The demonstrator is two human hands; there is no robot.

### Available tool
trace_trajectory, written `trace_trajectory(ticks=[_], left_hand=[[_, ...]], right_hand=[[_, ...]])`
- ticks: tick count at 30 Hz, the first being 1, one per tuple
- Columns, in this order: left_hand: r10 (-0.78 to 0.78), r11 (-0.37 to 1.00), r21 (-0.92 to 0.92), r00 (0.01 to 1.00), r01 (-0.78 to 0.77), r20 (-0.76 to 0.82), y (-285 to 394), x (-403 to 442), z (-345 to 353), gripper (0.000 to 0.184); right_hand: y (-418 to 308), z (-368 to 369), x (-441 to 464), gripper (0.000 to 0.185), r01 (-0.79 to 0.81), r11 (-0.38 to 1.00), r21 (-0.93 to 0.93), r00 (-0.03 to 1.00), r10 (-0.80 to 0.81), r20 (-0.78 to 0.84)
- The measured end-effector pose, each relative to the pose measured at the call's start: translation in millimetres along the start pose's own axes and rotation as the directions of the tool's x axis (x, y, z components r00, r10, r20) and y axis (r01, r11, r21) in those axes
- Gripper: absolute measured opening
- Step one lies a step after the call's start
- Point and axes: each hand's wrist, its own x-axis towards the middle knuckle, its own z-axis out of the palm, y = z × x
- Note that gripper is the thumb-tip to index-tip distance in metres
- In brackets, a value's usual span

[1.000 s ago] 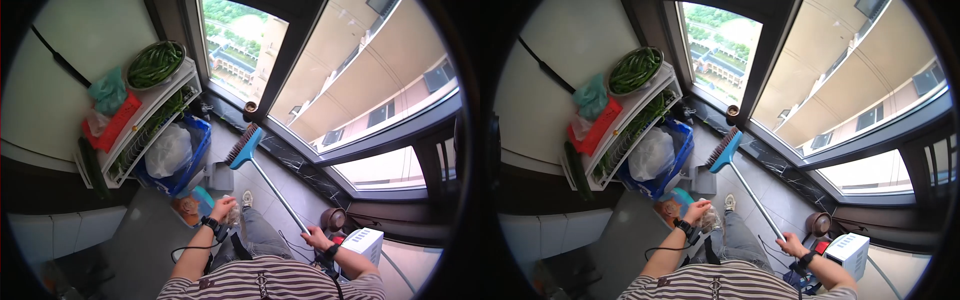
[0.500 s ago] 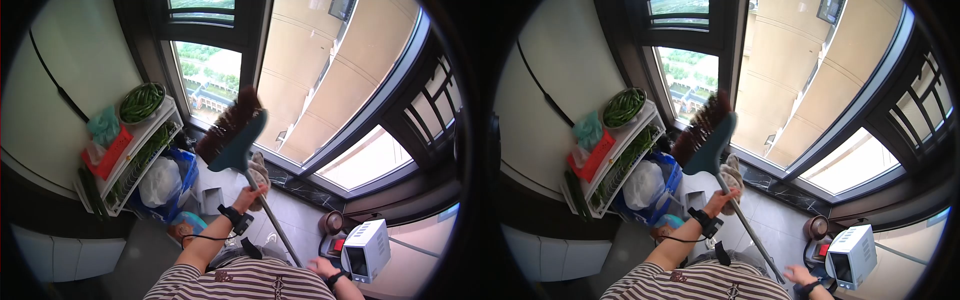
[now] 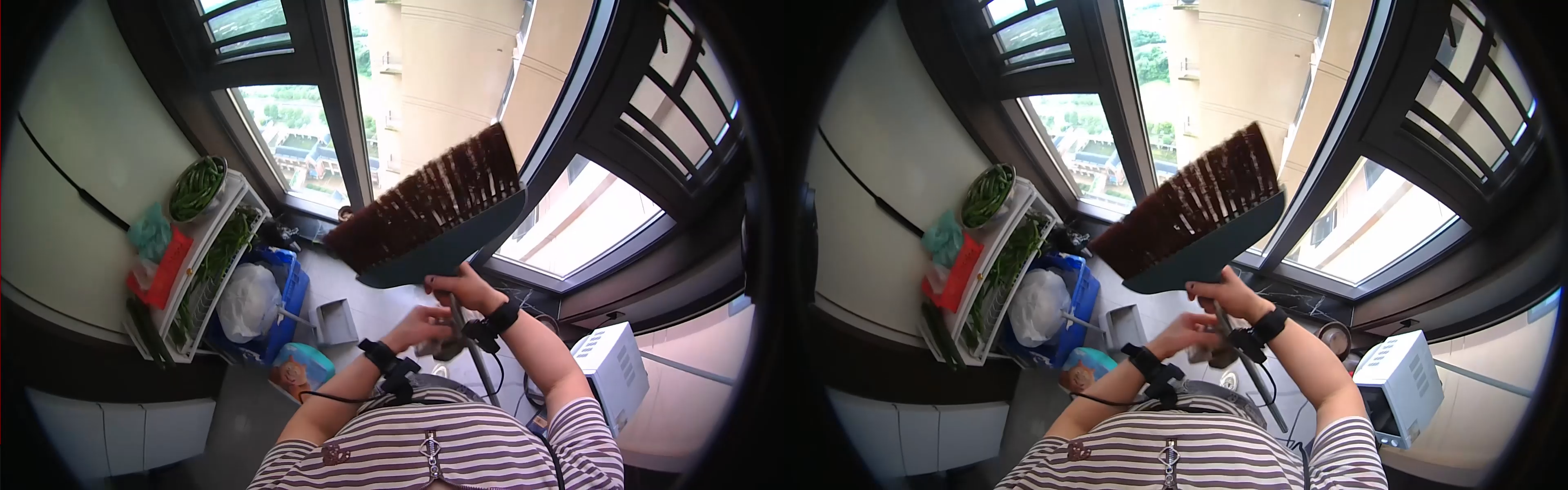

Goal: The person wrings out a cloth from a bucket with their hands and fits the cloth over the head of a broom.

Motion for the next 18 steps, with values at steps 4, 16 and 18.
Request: trace_trajectory(ticks=[4, 16, 18], left_hand=[[0.108, 0.948, -0.260, 0.951, -0.186, -0.289, -14, -18, -29, 0.031], [0.316, 0.839, -0.175, 0.723, -0.515, -0.615, 31, -3, 2, 0.055], [0.262, 0.886, -0.149, 0.740, -0.438, -0.619, 26, -9, 0, 0.054]], right_hand=[[14, -31, -4, 0.008, 0.047, 0.994, -0.097, 0.979, -0.065, -0.195], [30, -12, -5, 0.040, 0.021, 0.967, -0.254, 0.996, -0.042, -0.074], [37, -10, -8, 0.037, 0.035, 0.985, -0.172, 0.999, -0.042, -0.032]])
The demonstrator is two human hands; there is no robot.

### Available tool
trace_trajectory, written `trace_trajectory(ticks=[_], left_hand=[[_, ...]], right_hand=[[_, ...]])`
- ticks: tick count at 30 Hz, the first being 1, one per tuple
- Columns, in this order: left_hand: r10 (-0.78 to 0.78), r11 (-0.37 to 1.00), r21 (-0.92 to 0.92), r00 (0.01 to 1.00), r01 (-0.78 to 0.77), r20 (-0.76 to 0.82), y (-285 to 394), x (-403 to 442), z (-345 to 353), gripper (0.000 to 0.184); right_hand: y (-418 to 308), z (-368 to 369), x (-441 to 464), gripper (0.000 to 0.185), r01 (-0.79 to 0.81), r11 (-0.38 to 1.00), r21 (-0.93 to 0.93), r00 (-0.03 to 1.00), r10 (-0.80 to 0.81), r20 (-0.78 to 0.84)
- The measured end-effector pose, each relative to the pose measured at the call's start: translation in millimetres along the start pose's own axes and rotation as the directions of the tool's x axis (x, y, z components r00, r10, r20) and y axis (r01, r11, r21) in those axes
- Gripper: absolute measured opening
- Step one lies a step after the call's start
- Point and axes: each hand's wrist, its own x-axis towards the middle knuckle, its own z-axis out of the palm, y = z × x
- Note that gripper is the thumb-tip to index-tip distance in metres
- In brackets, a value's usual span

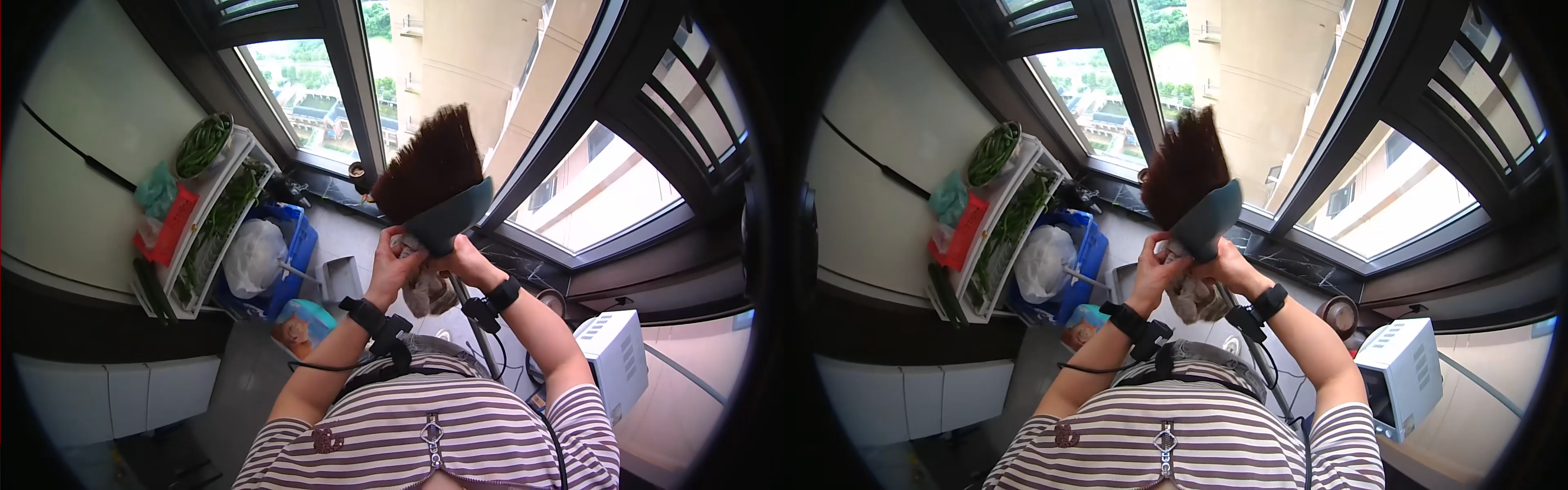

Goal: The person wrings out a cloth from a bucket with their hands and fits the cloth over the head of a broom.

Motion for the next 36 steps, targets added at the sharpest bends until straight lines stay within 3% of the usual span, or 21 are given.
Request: trace_trajectory(ticks=[2, 4, 7, 8, 10, 11, 12, 14, 16, 18, 19, 20, 22, 23, 28, 30, 31, 33, 34, 36], left_hand=[[-0.061, 0.996, 0.054, 0.995, 0.066, -0.081, -1, -4, -4, 0.053], [-0.054, 0.999, -0.007, 0.997, 0.053, -0.061, 2, -12, -20, 0.051], [-0.226, 0.969, -0.096, 0.974, 0.226, 0.011, 4, -11, -47, 0.027], [-0.224, 0.969, -0.100, 0.975, 0.224, 0.010, -1, -11, -50, 0.027], [-0.353, 0.848, -0.340, 0.912, 0.405, 0.207, -6, -11, -48, 0.036], [-0.357, 0.801, -0.367, 0.869, 0.473, 0.343, -20, -7, -49, 0.047], [-0.356, 0.801, -0.367, 0.870, 0.472, 0.342, -17, -7, -40, 0.047], [-0.403, 0.651, -0.472, 0.797, 0.595, 0.449, 7, -10, -14, 0.047], [-0.315, 0.666, -0.511, 0.826, 0.544, 0.468, 21, -15, 0, 0.044], [-0.248, 0.759, -0.594, 0.962, 0.265, 0.112, 18, -19, 5, 0.037], [-0.206, 0.777, -0.589, 0.974, 0.220, 0.092, 21, -19, 5, 0.030], [-0.204, 0.778, -0.589, 0.974, 0.220, 0.094, 22, -21, 7, 0.030], [-0.076, 0.868, -0.495, 0.994, 0.029, -0.076, 21, -26, 9, 0.027], [-0.074, 0.867, -0.499, 0.991, 0.010, -0.109, 18, -28, 11, 0.023], [0.012, 0.896, -0.434, 0.984, -0.090, -0.180, 25, -30, 18, 0.016], [-0.002, 0.882, -0.472, 0.999, -0.016, -0.039, 28, -32, 14, 0.016], [-0.002, 0.883, -0.470, 0.999, -0.014, -0.035, 26, -31, 12, 0.016], [-0.048, 0.870, -0.489, 0.997, 0.067, 0.052, 24, -31, 8, 0.022], [-0.043, 0.871, -0.488, 0.998, 0.064, 0.054, 28, -30, 8, 0.022], [-0.147, 0.841, -0.496, 0.974, 0.214, 0.171, 38, -31, 8, 0.027]], right_hand=[[6, 0, -3, 0.032, -0.073, 0.997, -0.002, 0.997, 0.073, 0.028], [8, -7, -5, 0.020, -0.050, 0.999, -0.021, 0.999, 0.051, 0.003], [-4, -23, -14, 0.010, -0.206, 0.972, 0.112, 0.978, 0.207, -0.001], [-2, -31, -14, 0.016, -0.261, 0.936, 0.234, 0.965, 0.253, 0.063], [-14, -36, -14, 0.028, -0.299, 0.864, 0.406, 0.952, 0.244, 0.182], [-14, -33, -13, 0.028, -0.299, 0.865, 0.404, 0.952, 0.244, 0.184], [-11, -28, -12, 0.032, -0.315, 0.824, 0.471, 0.945, 0.226, 0.237], [-1, -18, -8, 0.036, -0.339, 0.770, 0.540, 0.932, 0.194, 0.308], [-13, -9, -14, 0.034, -0.307, 0.854, 0.420, 0.952, 0.270, 0.148], [-4, -1, -25, 0.032, -0.231, 0.951, 0.204, 0.972, 0.215, 0.096], [-5, 6, -37, 0.031, -0.233, 0.969, 0.076, 0.972, 0.231, 0.036], [10, 13, -48, 0.034, -0.110, 0.994, 0.023, 0.993, 0.111, -0.041], [19, 19, -58, 0.034, -0.056, 0.982, -0.178, 0.990, 0.032, -0.137], [19, 18, -59, 0.030, -0.086, 0.970, -0.226, 0.986, 0.051, -0.156], [-1, 23, -62, 0.020, -0.143, 0.990, -0.003, 0.977, 0.141, -0.159], [2, 19, -65, 0.019, -0.224, 0.970, 0.097, 0.973, 0.228, -0.028], [0, 17, -66, 0.019, -0.222, 0.970, 0.099, 0.974, 0.226, -0.031], [-4, 10, -66, 0.019, -0.327, 0.931, 0.164, 0.943, 0.309, 0.122], [-6, -2, -61, 0.020, -0.350, 0.905, 0.244, 0.907, 0.261, 0.332], [-24, -14, -54, 0.031, -0.157, 0.980, 0.125, 0.932, 0.105, 0.347]])
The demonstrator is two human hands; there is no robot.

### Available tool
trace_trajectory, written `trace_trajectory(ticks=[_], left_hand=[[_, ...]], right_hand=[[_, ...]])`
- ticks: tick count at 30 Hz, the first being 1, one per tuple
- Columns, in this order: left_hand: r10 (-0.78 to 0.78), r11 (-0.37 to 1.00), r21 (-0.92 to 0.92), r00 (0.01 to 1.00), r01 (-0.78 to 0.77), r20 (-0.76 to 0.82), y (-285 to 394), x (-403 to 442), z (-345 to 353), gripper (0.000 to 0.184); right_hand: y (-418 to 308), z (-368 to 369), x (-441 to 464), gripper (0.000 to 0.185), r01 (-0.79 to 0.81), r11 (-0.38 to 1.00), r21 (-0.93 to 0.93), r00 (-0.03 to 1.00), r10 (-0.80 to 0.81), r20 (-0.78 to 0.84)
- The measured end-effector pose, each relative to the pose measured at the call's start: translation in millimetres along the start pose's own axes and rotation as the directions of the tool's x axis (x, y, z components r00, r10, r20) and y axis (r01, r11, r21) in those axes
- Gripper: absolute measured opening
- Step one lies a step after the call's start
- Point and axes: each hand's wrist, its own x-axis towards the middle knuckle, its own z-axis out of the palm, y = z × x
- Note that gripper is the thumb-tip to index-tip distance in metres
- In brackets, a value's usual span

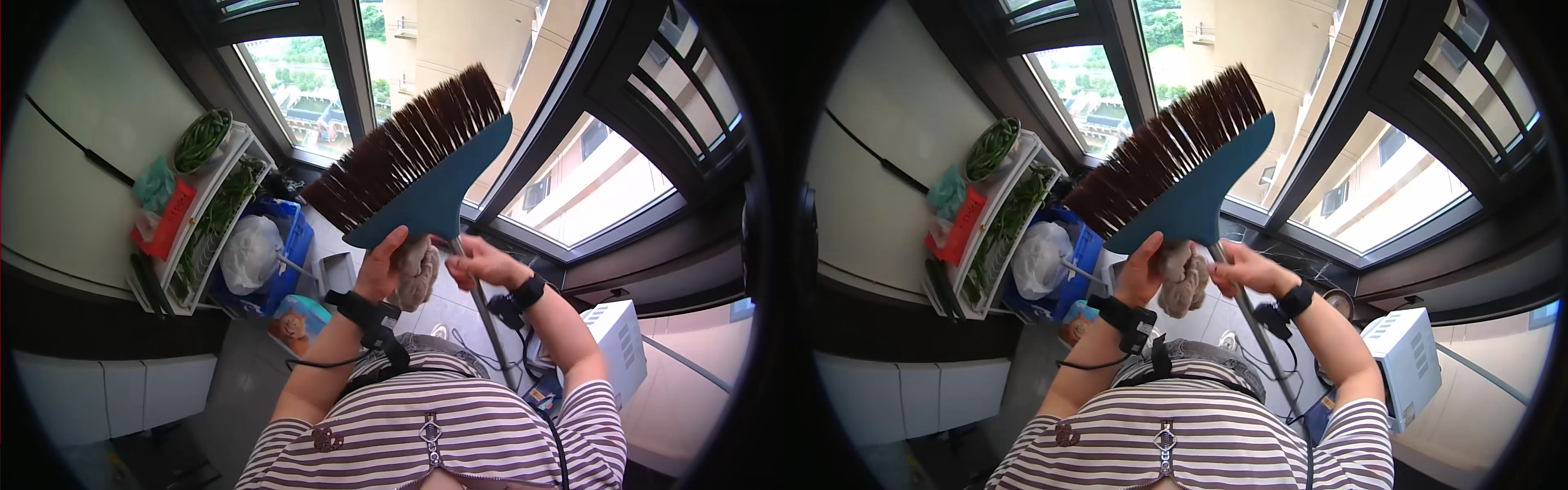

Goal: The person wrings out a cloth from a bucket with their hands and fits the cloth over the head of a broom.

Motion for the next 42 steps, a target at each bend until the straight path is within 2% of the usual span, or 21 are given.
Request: trace_trajectory(ticks=[1, 2, 4, 6, 7, 8, 12, 14, 16, 19, 21, 22, 23, 25, 26, 28, 30, 32, 35, 38, 42], left_hand=[[0.002, 1.000, -0.001, 1.000, -0.002, -0.003, 2, -1, -3, 0.027], [-0.037, 0.979, 0.201, 0.997, 0.022, 0.069, 4, -1, -7, 0.029], [-0.144, 0.846, 0.532, 0.972, 0.025, 0.183, 6, -2, -9, 0.036], [-0.146, 0.737, 0.666, 0.989, 0.113, -0.007, 13, -5, -9, 0.030], [-0.137, 0.736, 0.668, 0.990, 0.107, -0.008, 13, -2, -25, 0.030], [-0.197, 0.649, 0.728, 0.973, 0.220, -0.119, 8, 7, -55, 0.025], [-0.298, 0.369, 0.768, 0.849, 0.524, -0.436, 10, -9, -113, 0.011], [-0.256, 0.433, 0.727, 0.846, 0.533, -0.468, 16, -23, -123, 0.011], [-0.217, 0.489, 0.695, 0.845, 0.527, -0.488, 28, -29, -132, 0.011], [-0.230, 0.769, 0.466, 0.870, 0.438, -0.436, 69, -22, -148, 0.008], [-0.081, 0.843, 0.468, 0.922, 0.266, -0.378, 97, -23, -126, 0.009], [0.041, 0.857, 0.487, 0.921, 0.168, -0.388, 105, -21, -116, 0.010], [0.046, 0.857, 0.490, 0.921, 0.163, -0.387, 110, -16, -121, 0.010], [0.373, 0.646, 0.763, 0.886, -0.035, -0.276, 122, -7, -128, 0.012], [0.383, 0.640, 0.767, 0.885, -0.047, -0.266, 122, -2, -130, 0.012], [0.369, 0.764, 0.628, 0.898, -0.146, -0.239, 119, 5, -111, 0.012], [0.038, 0.900, 0.435, 0.985, 0.040, -0.168, 127, 8, -100, 0.015], [-0.106, 0.941, 0.321, 0.994, 0.110, -0.031, 122, -4, -65, 0.023], [-0.102, 0.984, 0.155, 0.988, 0.083, 0.114, 104, -12, -50, 0.033], [-0.085, 0.989, -0.094, 0.951, 0.117, 0.297, 85, -19, -61, 0.036], [-0.085, 0.955, -0.226, 0.908, 0.191, 0.410, 80, -20, -86, 0.040]], right_hand=[[-6, -8, 7, 0.041, 0.141, 0.989, 0.037, 0.988, -0.143, 0.062], [-9, -9, 13, 0.038, 0.163, 0.976, 0.147, 0.985, -0.154, -0.076], [-15, -19, 27, 0.036, 0.167, 0.985, 0.047, 0.978, -0.159, -0.135], [-28, -15, 29, 0.031, 0.195, 0.974, 0.113, 0.974, -0.178, -0.142], [-40, -6, 23, 0.029, 0.191, 0.976, 0.107, 0.978, -0.180, -0.104], [-46, -2, 18, 0.029, 0.192, 0.976, 0.103, 0.979, -0.182, -0.093], [-37, -6, 9, 0.030, 0.281, 0.960, 0.015, 0.906, -0.260, -0.333], [-38, -15, 7, 0.030, 0.331, 0.943, -0.010, 0.869, -0.309, -0.386], [-48, -6, 4, 0.029, 0.287, 0.957, -0.049, 0.798, -0.267, -0.541], [-46, -7, 8, 0.025, 0.330, 0.943, -0.035, 0.800, -0.299, -0.520], [-37, -5, 18, 0.018, 0.451, 0.878, -0.159, 0.735, -0.467, -0.492], [-34, -8, 22, 0.018, 0.456, 0.875, -0.161, 0.734, -0.472, -0.488], [-31, -13, 26, 0.015, 0.421, 0.884, -0.201, 0.792, -0.467, -0.394], [-35, -8, 27, 0.015, 0.287, 0.937, -0.200, 0.892, -0.337, -0.301], [-38, -3, 27, 0.015, 0.298, 0.932, -0.206, 0.889, -0.350, -0.295], [-46, 3, 29, 0.022, 0.108, 0.994, 0.022, 0.973, -0.101, -0.208], [-32, -8, 42, 0.036, 0.141, 0.986, 0.093, 0.984, -0.150, 0.094], [-29, -1, 45, 0.042, 0.060, 0.985, 0.163, 0.983, -0.086, 0.160], [-14, 8, 53, 0.044, -0.009, 0.952, 0.305, 0.935, -0.100, 0.341], [14, 7, 67, 0.038, -0.156, 0.851, 0.501, 0.908, -0.076, 0.412], [11, 10, 62, 0.036, -0.150, 0.903, 0.402, 0.972, 0.060, 0.228]])
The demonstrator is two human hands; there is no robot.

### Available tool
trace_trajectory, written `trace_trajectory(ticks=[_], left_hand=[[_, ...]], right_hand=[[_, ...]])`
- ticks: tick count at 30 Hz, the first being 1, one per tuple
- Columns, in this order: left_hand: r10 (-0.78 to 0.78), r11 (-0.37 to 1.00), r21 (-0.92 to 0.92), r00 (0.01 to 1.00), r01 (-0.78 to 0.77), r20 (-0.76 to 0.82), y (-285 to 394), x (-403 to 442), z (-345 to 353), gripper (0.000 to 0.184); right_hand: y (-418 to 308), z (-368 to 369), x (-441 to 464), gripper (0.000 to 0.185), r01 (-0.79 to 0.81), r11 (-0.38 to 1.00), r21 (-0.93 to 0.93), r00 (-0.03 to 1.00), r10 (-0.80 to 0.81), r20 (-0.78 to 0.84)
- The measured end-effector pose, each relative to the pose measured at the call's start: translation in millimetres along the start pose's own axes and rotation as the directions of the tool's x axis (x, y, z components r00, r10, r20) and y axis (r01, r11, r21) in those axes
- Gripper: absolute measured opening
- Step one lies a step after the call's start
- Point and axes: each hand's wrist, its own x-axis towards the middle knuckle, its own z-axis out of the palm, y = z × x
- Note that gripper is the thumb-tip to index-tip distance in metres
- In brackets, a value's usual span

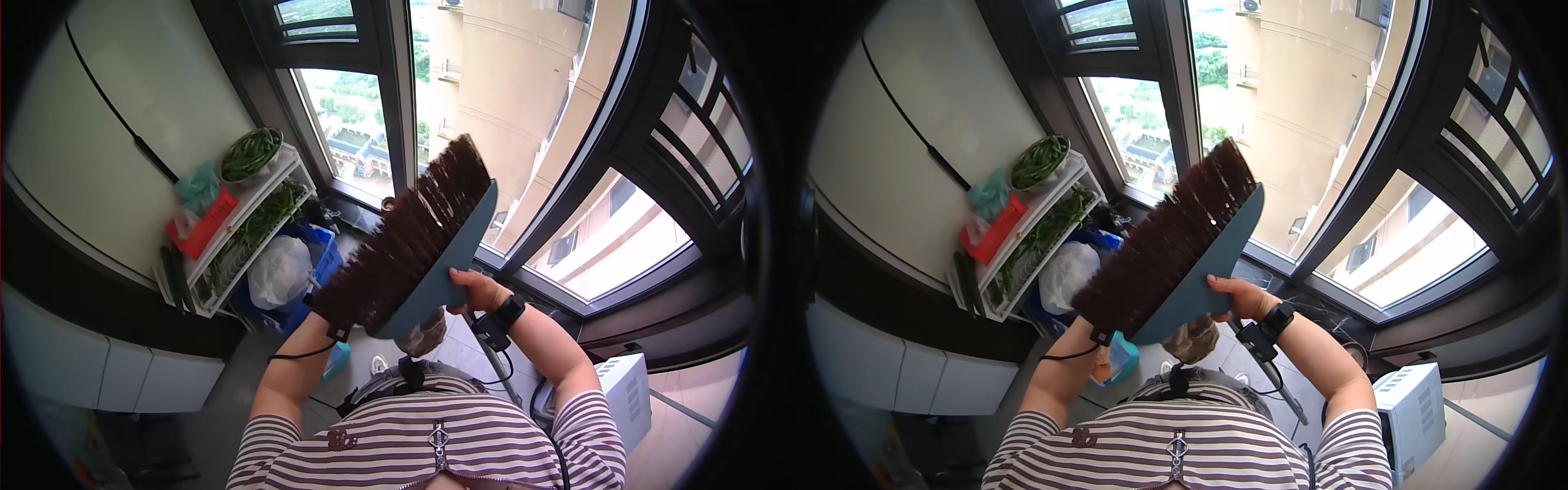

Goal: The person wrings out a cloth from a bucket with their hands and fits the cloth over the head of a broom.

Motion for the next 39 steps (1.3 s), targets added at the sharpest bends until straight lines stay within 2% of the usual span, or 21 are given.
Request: trace_trajectory(ticks=[2, 4, 6, 8, 10, 12, 14, 16, 18, 21, 22, 24, 26, 28, 30, 32, 34, 35, 36, 38, 39], left_hand=[[-0.023, 1.000, 0.001, 1.000, 0.023, 0.012, 4, -6, -12, 0.041], [-0.055, 0.997, 0.050, 0.998, 0.055, -0.010, 9, -15, -14, 0.043], [-0.084, 0.989, 0.113, 0.994, 0.091, -0.064, 10, -27, -9, 0.045], [-0.126, 0.965, 0.214, 0.983, 0.153, -0.135, 10, -34, 1, 0.047], [-0.127, 0.978, 0.156, 0.988, 0.140, -0.088, 8, -33, 12, 0.049], [0.025, 0.994, 0.105, 0.975, -0.001, -0.220, 9, -30, 34, 0.048], [0.069, 0.997, 0.059, 0.971, -0.057, -0.230, 12, -22, 37, 0.047], [0.168, 0.978, -0.106, 0.982, -0.177, -0.086, 21, -12, 38, 0.047], [0.208, 0.974, -0.066, 0.972, -0.216, -0.111, 32, 3, 54, 0.046], [0.303, 0.944, 0.180, 0.942, -0.276, -0.144, 23, 29, 113, 0.039], [0.301, 0.944, 0.182, 0.943, -0.274, -0.144, 23, 35, 117, 0.039], [0.407, 0.713, 0.624, 0.914, -0.319, 0.003, 30, 46, 122, 0.040], [0.383, 0.750, 0.578, 0.923, -0.323, 0.019, 40, 51, 114, 0.040], [0.336, 0.910, 0.307, 0.930, -0.280, -0.148, 60, 45, 116, 0.033], [0.296, 0.911, 0.344, 0.942, -0.227, -0.161, 54, 36, 121, 0.032], [0.348, 0.554, 0.827, 0.929, -0.096, -0.125, 31, 31, 119, 0.033], [0.324, 0.334, 0.942, 0.937, 0.015, -0.130, 0, 33, 131, 0.037], [0.400, 0.092, 0.990, 0.914, -0.110, 0.064, -20, 37, 107, 0.039], [0.442, -0.127, 0.992, 0.894, -0.014, 0.069, -35, 36, 107, 0.036], [0.416, 0.278, 0.959, 0.892, 0.059, -0.175, -35, 38, 78, 0.031], [0.399, 0.487, 0.873, 0.890, -0.002, -0.221, -33, 40, 76, 0.033]], right_hand=[[0, -8, -4, 0.034, -0.016, 1.000, -0.021, 1.000, 0.017, 0.006], [-2, -10, -11, 0.033, 0.054, 0.975, -0.215, 0.949, -0.117, -0.294], [-10, -9, -21, 0.037, 0.020, 0.913, -0.408, 0.875, -0.214, -0.434], [-13, -16, -25, 0.039, -0.011, 0.875, -0.485, 0.836, -0.258, -0.485], [-16, -11, -29, 0.039, -0.027, 0.877, -0.480, 0.832, -0.246, -0.497], [-20, 1, -28, 0.037, -0.032, 0.783, -0.621, 0.757, -0.387, -0.527], [-27, -4, -23, 0.035, -0.041, 0.761, -0.648, 0.752, -0.403, -0.521], [-30, -3, -18, 0.032, -0.045, 0.735, -0.676, 0.750, -0.422, -0.508], [-30, 7, -9, 0.031, 0.187, 0.587, -0.788, 0.729, -0.621, -0.289], [-25, 4, 5, 0.030, 0.132, 0.461, -0.877, 0.730, -0.644, -0.229], [-21, -1, 11, 0.036, 0.003, 0.099, -0.995, 0.710, -0.701, -0.068], [-17, 13, 9, 0.047, -0.149, -0.079, -0.986, 0.691, -0.721, -0.047], [-18, 2, 9, 0.056, -0.179, -0.090, -0.980, 0.725, -0.685, -0.070], [-12, -5, 5, 0.055, -0.169, -0.179, -0.969, 0.698, -0.716, 0.011], [-9, -13, 0, 0.055, -0.216, -0.164, -0.963, 0.734, -0.678, -0.049], [-3, -28, -5, 0.056, -0.265, -0.142, -0.954, 0.768, -0.629, -0.120], [1, -44, -7, 0.052, -0.340, 0.012, -0.940, 0.794, -0.531, -0.294], [4, -44, -10, 0.053, -0.232, 0.088, -0.969, 0.813, -0.530, -0.243], [7, -42, -10, 0.053, -0.233, 0.088, -0.968, 0.813, -0.529, -0.244], [23, -34, -13, 0.057, -0.157, -0.050, -0.986, 0.789, -0.607, -0.095], [19, -11, -15, 0.064, -0.093, -0.018, -0.995, 0.777, -0.627, -0.062]])
